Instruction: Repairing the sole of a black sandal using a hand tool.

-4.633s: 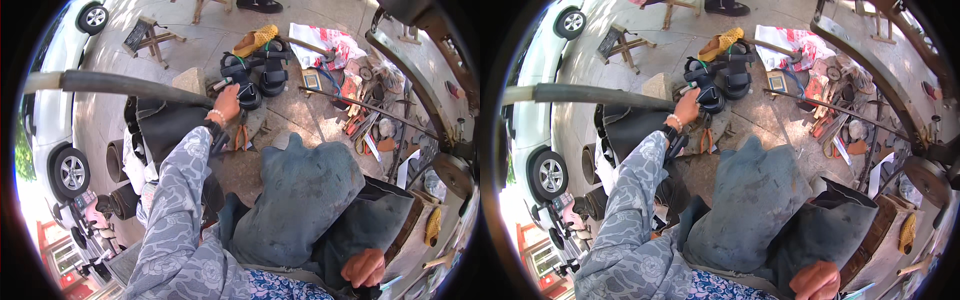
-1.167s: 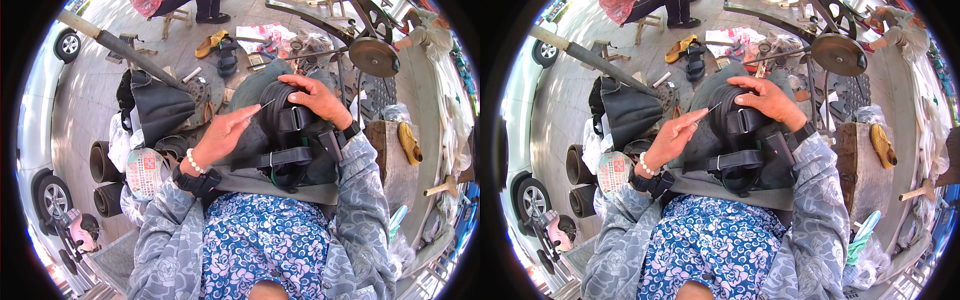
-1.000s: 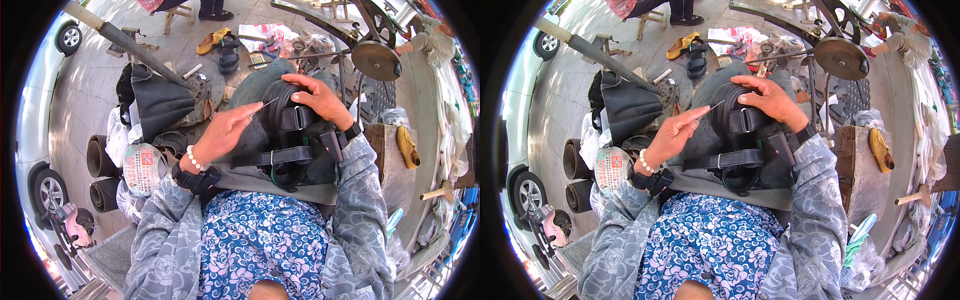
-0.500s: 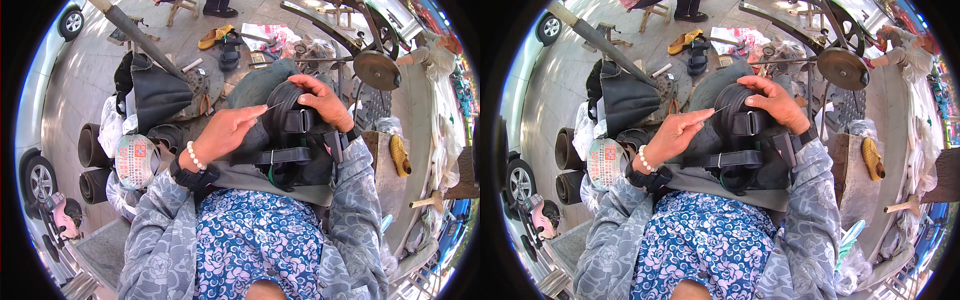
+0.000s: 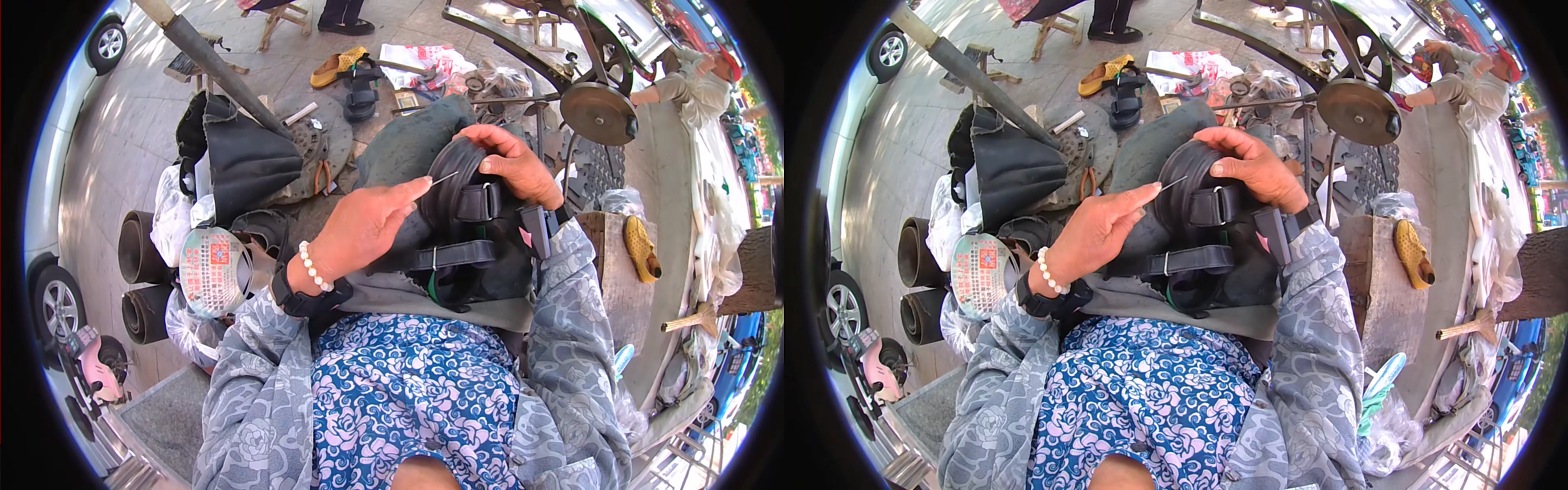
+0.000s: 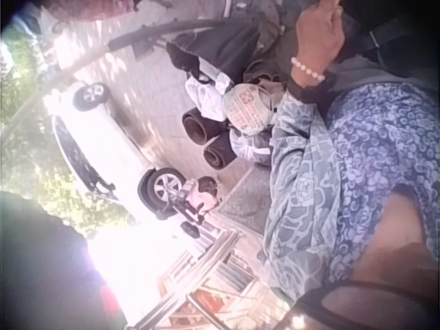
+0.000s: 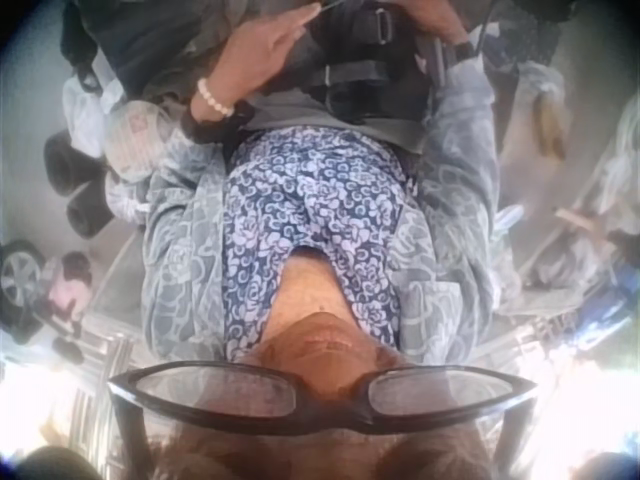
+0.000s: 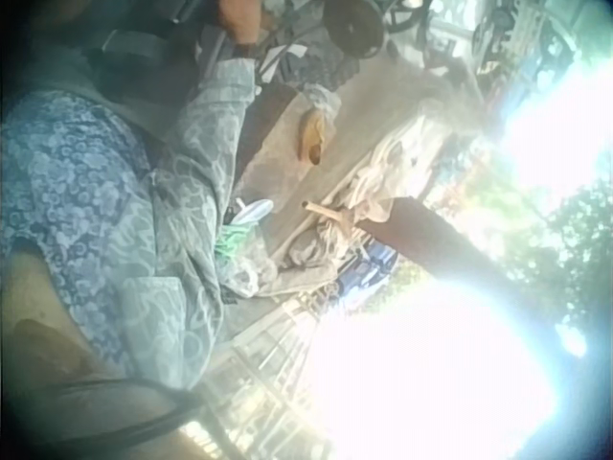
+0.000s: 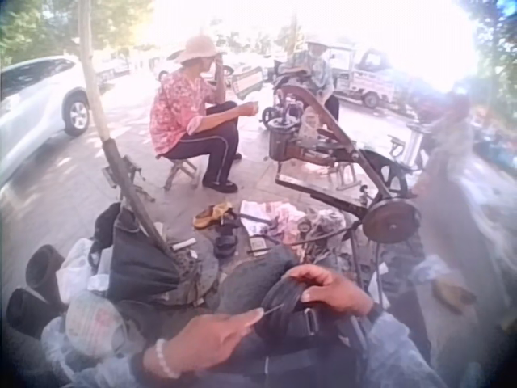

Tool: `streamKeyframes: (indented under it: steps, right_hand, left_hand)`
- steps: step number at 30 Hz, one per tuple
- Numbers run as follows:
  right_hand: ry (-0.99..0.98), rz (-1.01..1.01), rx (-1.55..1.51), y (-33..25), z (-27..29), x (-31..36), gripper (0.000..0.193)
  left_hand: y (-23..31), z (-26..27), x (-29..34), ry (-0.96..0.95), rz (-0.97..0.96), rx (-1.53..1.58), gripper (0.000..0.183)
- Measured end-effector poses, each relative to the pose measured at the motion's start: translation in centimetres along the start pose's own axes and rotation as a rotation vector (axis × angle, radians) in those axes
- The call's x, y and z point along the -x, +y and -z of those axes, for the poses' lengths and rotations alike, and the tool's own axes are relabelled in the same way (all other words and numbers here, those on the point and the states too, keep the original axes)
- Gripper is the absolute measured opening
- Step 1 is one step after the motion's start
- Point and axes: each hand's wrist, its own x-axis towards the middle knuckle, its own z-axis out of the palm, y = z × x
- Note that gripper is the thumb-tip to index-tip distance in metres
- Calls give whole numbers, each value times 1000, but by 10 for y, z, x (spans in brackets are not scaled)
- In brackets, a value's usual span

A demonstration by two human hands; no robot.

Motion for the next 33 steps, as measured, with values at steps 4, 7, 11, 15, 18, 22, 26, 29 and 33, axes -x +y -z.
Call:
streamKeyframes:
  steps: [4, 7, 11, 15, 18, 22, 26, 29, 33]
  right_hand:
    - [32, -13, 0, 1, -1, 1, 55]
    - [64, -15, 98, -4, -6, 0, 55]
    - [58, 27, 412, -8, -9, -5, 52]
    - [151, 67, 469, -24, -5, 8, 42]
    - [273, 175, 177, -34, 17, 40, 44]
    - [353, 401, -205, -18, 58, 74, 55]
    - [426, 532, -334, 8, 80, 99, 61]
    - [503, 493, -382, 21, 83, 113, 60]
    - [511, 512, -373, 26, 83, 116, 60]
  left_hand:
    - [0, 1, -1, -39, 59, 52, 34]
    - [-3, 2, -1, -64, 104, 140, 35]
    - [-12, -2, -4, -34, 107, 158, 33]
    - [-12, 2, -6, 2, 142, 257, 35]
    - [2, 13, -8, -59, 428, 606, 39]
    - [8, 8, -2, -183, 412, 690, 43]
    - [26, -9, -4, -239, 289, 717, 41]
    - [30, -20, -8, -229, 144, 454, 43]
    - [26, -22, -7, -149, 37, 288, 45]
